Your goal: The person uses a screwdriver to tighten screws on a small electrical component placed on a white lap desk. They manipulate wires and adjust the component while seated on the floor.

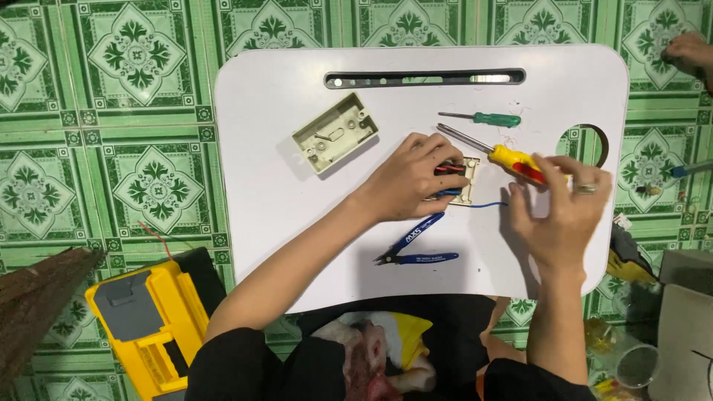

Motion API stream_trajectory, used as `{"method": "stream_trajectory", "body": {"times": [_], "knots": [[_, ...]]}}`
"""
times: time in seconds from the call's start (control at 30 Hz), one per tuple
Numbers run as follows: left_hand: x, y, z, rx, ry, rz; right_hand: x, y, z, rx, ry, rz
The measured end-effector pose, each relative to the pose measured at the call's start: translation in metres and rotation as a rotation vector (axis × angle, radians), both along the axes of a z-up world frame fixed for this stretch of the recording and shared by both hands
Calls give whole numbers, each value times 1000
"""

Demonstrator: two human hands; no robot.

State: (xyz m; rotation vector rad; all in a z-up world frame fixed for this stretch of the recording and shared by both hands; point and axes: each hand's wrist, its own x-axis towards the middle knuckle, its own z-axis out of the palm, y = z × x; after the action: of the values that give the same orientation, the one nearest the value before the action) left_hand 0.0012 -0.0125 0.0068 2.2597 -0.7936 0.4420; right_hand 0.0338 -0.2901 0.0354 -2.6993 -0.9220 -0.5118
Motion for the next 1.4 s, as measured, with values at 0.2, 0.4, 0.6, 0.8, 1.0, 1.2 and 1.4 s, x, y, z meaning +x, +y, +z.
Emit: {"method": "stream_trajectory", "body": {"times": [0.2, 0.4, 0.6, 0.8, 1.0, 1.2, 1.4], "knots": [[0, 1, -2, 80, -104, 54, 6, -5, 17, 110, 331, 24], [0, 5, 3, 144, -152, 75, 30, -74, -2, 424, 488, 84], [3, 4, 0, 106, -205, 81, 41, -68, 24, 944, 699, -110], [5, 10, 8, -89, -262, 105, 70, 18, 30, 994, 864, 109], [4, 8, 1, -82, -285, 161, 80, 153, 50, 944, 909, 374], [1, -27, -33, -153, -65, 46, 87, 169, 43, 818, 913, 408], [3, -19, -25, -8, 47, -58, 85, 187, 32, 739, 918, 465]]}}
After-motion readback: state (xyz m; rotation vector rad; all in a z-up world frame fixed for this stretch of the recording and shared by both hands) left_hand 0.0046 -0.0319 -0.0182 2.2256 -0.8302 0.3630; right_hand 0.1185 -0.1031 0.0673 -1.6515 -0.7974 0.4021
